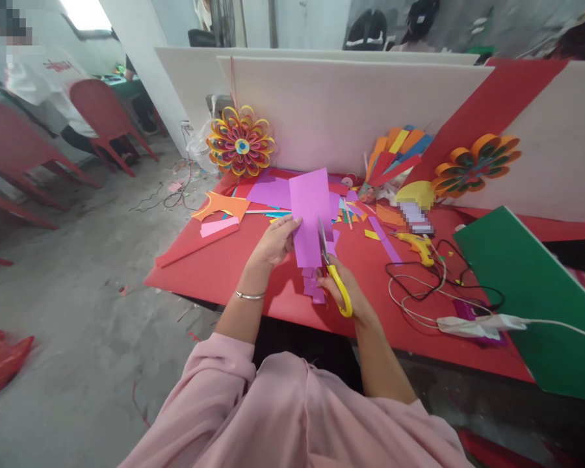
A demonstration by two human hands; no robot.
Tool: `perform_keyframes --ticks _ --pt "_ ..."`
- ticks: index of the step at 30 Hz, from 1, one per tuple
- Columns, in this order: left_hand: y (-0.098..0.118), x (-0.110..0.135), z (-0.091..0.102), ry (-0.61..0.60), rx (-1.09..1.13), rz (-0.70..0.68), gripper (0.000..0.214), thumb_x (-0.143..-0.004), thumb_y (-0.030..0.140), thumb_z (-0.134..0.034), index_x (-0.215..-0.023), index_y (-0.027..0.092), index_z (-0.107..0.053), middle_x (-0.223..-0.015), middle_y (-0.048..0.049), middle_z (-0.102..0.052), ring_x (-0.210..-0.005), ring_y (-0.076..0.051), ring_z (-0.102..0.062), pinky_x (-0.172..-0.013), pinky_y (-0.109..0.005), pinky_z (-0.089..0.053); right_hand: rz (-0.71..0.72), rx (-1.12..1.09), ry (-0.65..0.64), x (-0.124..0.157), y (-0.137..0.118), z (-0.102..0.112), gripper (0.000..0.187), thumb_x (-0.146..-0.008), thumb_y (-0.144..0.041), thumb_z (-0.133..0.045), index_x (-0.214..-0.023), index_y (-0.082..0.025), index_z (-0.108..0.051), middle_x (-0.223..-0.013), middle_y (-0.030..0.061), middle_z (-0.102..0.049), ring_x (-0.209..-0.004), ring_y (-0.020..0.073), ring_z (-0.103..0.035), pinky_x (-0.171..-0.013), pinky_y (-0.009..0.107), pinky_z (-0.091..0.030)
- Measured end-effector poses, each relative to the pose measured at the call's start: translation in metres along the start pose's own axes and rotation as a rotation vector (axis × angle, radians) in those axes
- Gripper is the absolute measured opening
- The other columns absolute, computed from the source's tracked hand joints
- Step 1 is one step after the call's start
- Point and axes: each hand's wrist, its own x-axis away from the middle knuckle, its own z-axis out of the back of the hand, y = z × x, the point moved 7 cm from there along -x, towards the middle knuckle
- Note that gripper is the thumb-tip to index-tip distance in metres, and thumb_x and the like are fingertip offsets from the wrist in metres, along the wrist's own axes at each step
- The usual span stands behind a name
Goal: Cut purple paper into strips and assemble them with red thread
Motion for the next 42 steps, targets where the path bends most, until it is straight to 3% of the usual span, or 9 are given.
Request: perform_keyframes --ticks 3,8,14,20,23,27,32,42 --pt "-0.003 -0.002 0.002 -0.014 -0.056 -0.004 0.025 -0.079 0.037 -0.084 -0.086 0.02 -0.067 -0.065 0.0036 -0.067 -0.05 -0.01 -0.06 -0.047 -0.02 -0.049 -0.023 -0.007 0.055 -0.006 0.003 0.0 0.036 -0.085 -0.032 -0.065 -0.12 -0.023 -0.064 -0.089 -0.0001 -0.065 -0.074 0.0174 -0.061 -0.067 0.031 -0.049" --pt "0.001 -0.001 0.006 0.021 -0.137 -0.048 0.031 -0.078 0.043 -0.085 -0.089 0.019 -0.069 -0.068 0.0021 -0.069 -0.053 -0.012 -0.062 -0.05 -0.022 -0.051 -0.048 -0.078 0.06 -0.011 -0.003 -0.006 0.032 -0.085 -0.039 -0.067 -0.111 -0.021 -0.065 -0.08 -0.0003 -0.065 -0.069 0.0176 -0.063 -0.065 0.032 -0.053" --pt "0.009 0.008 -0.002 -0.01 -0.113 -0.145 0.036 -0.073 0.036 -0.091 -0.098 0.017 -0.073 -0.084 -0.0008 -0.077 -0.071 -0.014 -0.07 -0.069 -0.025 -0.059 -0.084 -0.065 0.029 -0.01 -0.009 -0.014 0.031 -0.085 -0.034 -0.063 -0.114 -0.022 -0.063 -0.07 -0.0038 -0.063 -0.056 0.0137 -0.059 -0.054 0.026 -0.048" --pt "0.003 0.008 0.001 0.008 -0.065 -0.09 0.033 -0.069 0.033 -0.092 -0.091 0.016 -0.075 -0.077 0.0 -0.076 -0.063 -0.013 -0.067 -0.059 -0.023 -0.056 -0.115 -0.096 0.05 -0.006 -0.009 -0.014 0.017 -0.084 -0.034 -0.061 -0.098 -0.023 -0.058 -0.068 -0.0041 -0.062 -0.053 0.0129 -0.059 -0.049 0.025 -0.046" --pt "0.0 0.007 -0.001 0.016 0.011 -0.082 0.03 -0.066 0.03 -0.092 -0.086 0.016 -0.074 -0.075 -0.0001 -0.076 -0.063 -0.013 -0.068 -0.062 -0.023 -0.057 -0.09 -0.098 0.049 -0.005 -0.011 -0.015 0.015 -0.088 -0.036 -0.062 -0.095 -0.023 -0.058 -0.069 -0.0035 -0.063 -0.052 0.0123 -0.058 -0.049 0.024 -0.046" --pt "-0.002 0.008 -0.004 0.014 0.019 -0.097 0.029 -0.067 0.028 -0.092 -0.087 0.016 -0.074 -0.077 -0.0008 -0.076 -0.065 -0.013 -0.068 -0.064 -0.024 -0.057 -0.045 -0.094 0.062 -0.003 -0.013 -0.016 0.024 -0.094 -0.047 -0.062 -0.092 -0.024 -0.058 -0.069 -0.0025 -0.063 -0.052 0.0122 -0.059 -0.051 0.025 -0.048" --pt "0.003 0.015 -0.005 0.021 -0.102 -0.149 0.026 -0.073 0.027 -0.089 -0.092 0.016 -0.075 -0.077 0.0006 -0.074 -0.062 -0.011 -0.066 -0.059 -0.022 -0.054 -0.085 -0.109 0.127 -0.003 -0.009 -0.016 0.037 -0.09 -0.059 -0.069 -0.089 -0.024 -0.059 -0.064 -0.0018 -0.062 -0.053 0.0138 -0.058 -0.051 0.027 -0.048" --pt "0.017 0.029 -0.008 0.034 -0.217 -0.214 0.016 -0.078 0.024 -0.084 -0.088 0.017 -0.072 -0.069 0.0019 -0.069 -0.055 -0.01 -0.06 -0.049 -0.022 -0.047 -0.153 -0.136 0.141 0.001 -0.007 -0.021 0.041 -0.087 -0.064 -0.069 -0.093 -0.024 -0.059 -0.063 -0.0012 -0.062 -0.052 0.0154 -0.061 -0.045 0.025 -0.047"
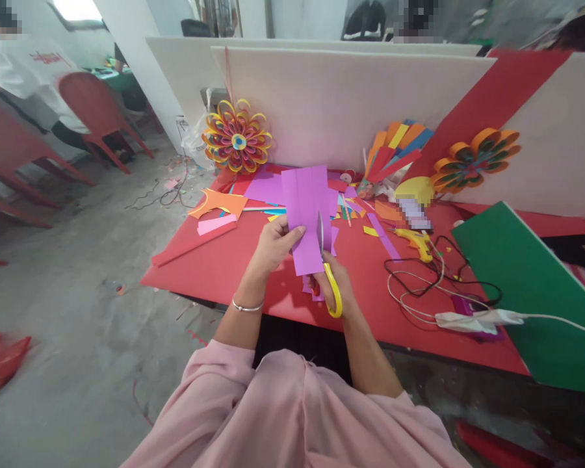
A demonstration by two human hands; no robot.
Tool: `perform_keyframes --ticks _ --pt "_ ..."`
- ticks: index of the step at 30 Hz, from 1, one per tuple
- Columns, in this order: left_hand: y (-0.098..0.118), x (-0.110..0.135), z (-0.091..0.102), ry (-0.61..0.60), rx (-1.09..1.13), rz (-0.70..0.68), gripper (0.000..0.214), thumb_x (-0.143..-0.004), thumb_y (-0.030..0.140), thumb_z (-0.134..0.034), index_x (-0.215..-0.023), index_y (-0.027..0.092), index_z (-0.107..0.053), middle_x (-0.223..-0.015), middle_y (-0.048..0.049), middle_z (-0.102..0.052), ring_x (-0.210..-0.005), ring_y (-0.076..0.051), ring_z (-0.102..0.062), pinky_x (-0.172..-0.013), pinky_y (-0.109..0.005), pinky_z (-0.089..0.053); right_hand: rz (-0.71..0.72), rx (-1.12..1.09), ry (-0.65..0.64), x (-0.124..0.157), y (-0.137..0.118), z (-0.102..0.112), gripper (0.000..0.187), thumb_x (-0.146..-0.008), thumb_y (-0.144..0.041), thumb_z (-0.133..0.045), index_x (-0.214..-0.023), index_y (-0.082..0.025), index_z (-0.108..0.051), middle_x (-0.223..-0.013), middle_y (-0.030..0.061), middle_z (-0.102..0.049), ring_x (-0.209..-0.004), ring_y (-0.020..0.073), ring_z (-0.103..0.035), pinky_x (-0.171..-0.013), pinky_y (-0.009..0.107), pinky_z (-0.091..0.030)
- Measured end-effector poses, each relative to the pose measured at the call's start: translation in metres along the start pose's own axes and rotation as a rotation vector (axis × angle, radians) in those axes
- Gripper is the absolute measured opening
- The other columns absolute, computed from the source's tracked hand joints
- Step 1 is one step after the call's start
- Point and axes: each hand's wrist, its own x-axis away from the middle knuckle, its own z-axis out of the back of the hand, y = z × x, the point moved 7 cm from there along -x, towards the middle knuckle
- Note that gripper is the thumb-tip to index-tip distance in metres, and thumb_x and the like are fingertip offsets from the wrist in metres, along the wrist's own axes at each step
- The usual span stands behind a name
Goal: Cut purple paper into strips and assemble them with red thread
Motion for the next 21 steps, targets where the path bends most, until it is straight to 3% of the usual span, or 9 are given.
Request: perform_keyframes --ticks 6,21 --pt "0.0015 0.0017 -0.0001 0.001 -0.015 -0.018 0.015 -0.078 0.025 -0.084 -0.086 0.018 -0.073 -0.069 0.0015 -0.068 -0.057 -0.01 -0.059 -0.053 -0.022 -0.047 0.024 0.02 -0.009 0.0051 -0.0087 -0.0021 0.037 -0.092 -0.058 -0.065 -0.104 -0.023 -0.062 -0.064 -0.0013 -0.065 -0.051 0.0156 -0.062 -0.05 0.027 -0.05" --pt "-0.0012 0.0014 0.0005 -0.001 -0.04 -0.008 0.017 -0.077 0.028 -0.085 -0.085 0.019 -0.074 -0.069 0.0009 -0.068 -0.058 -0.011 -0.058 -0.053 -0.023 -0.047 0.056 0.085 -0.02 0.0059 0.0005 -0.0005 0.038 -0.095 -0.048 -0.061 -0.121 -0.021 -0.065 -0.057 -0.0025 -0.064 -0.046 0.0163 -0.06 -0.046 0.027 -0.044"
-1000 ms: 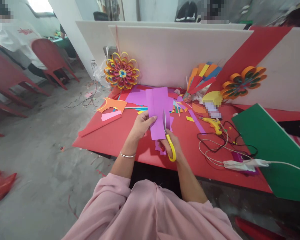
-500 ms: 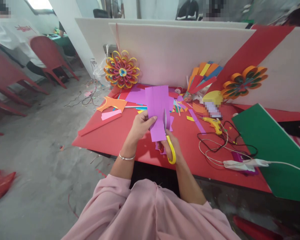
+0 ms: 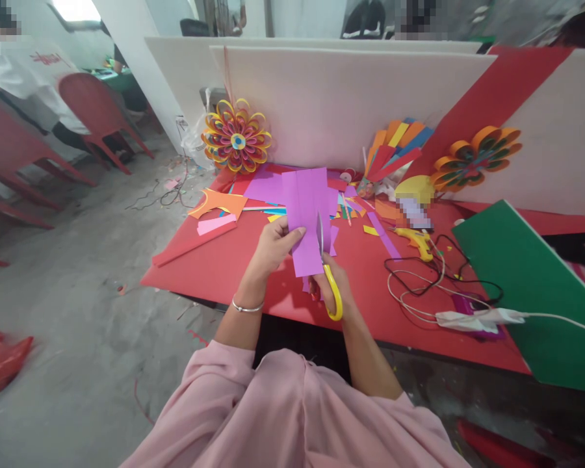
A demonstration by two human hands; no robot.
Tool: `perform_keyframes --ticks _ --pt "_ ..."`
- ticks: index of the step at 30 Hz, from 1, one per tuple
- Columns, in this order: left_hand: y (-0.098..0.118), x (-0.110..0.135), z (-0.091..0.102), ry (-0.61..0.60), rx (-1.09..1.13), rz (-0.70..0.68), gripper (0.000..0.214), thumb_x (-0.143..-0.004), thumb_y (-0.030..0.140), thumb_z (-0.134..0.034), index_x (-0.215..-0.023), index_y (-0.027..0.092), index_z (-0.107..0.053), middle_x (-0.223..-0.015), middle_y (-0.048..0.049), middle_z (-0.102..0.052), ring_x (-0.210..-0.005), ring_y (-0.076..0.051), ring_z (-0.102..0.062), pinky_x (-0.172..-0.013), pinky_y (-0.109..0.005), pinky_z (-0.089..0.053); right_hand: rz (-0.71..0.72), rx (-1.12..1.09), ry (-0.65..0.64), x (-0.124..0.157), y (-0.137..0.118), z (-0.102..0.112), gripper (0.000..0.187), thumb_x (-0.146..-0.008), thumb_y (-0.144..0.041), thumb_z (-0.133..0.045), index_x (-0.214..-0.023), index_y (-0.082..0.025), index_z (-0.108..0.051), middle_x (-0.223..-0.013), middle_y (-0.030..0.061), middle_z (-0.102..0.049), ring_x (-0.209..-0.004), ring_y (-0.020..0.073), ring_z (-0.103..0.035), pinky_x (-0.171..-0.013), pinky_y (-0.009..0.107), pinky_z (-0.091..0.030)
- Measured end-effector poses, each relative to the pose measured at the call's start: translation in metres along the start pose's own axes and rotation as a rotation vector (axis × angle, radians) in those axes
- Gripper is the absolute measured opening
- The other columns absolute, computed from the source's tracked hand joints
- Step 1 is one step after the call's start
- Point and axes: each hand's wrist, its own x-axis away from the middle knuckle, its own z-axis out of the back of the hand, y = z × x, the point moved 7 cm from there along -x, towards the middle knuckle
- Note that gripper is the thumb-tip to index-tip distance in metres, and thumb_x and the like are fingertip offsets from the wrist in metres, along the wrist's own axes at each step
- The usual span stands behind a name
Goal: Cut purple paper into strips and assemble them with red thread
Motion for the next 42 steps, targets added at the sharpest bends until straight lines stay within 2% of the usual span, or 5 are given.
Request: perform_keyframes --ticks 13,25,34,42 --pt "-0.0018 -0.0034 -0.0015 -0.044 -0.015 -0.033 0.027 -0.074 0.035 -0.085 -0.088 0.017 -0.07 -0.067 0.0024 -0.066 -0.054 -0.009 -0.056 -0.05 -0.021 -0.045 -0.034 -0.055 0.004 0.0005 0.0037 -0.0019 0.032 -0.095 -0.046 -0.059 -0.116 -0.023 -0.064 -0.055 -0.0064 -0.059 -0.042 0.0127 -0.057 -0.042 0.021 -0.044" --pt "-0.0029 -0.0035 -0.0004 -0.043 0.005 -0.034 0.028 -0.073 0.034 -0.085 -0.089 0.016 -0.071 -0.068 0.0019 -0.067 -0.053 -0.008 -0.056 -0.049 -0.021 -0.044 -0.03 -0.067 0.022 0.001 0.0018 -0.0012 0.04 -0.094 -0.056 -0.061 -0.111 -0.02 -0.065 -0.055 -0.0061 -0.056 -0.04 0.0121 -0.053 -0.041 0.022 -0.042" --pt "-0.0036 -0.0032 0.0012 -0.019 -0.022 -0.007 0.025 -0.075 0.033 -0.083 -0.09 0.017 -0.072 -0.07 0.0007 -0.069 -0.056 -0.009 -0.058 -0.05 -0.021 -0.046 -0.002 -0.052 0.024 0.0023 0.002 -0.0012 0.036 -0.096 -0.055 -0.061 -0.109 -0.022 -0.065 -0.054 -0.0071 -0.055 -0.04 0.0118 -0.051 -0.042 0.023 -0.042" --pt "-0.0004 -0.0017 0.0002 -0.018 -0.001 -0.023 0.027 -0.071 0.034 -0.085 -0.086 0.016 -0.072 -0.066 0.0025 -0.066 -0.055 -0.008 -0.055 -0.052 -0.021 -0.046 0.011 -0.035 0.035 0.0035 0.0028 -0.0003 0.035 -0.095 -0.055 -0.061 -0.105 -0.021 -0.065 -0.053 -0.0065 -0.054 -0.04 0.0124 -0.05 -0.042 0.024 -0.039"
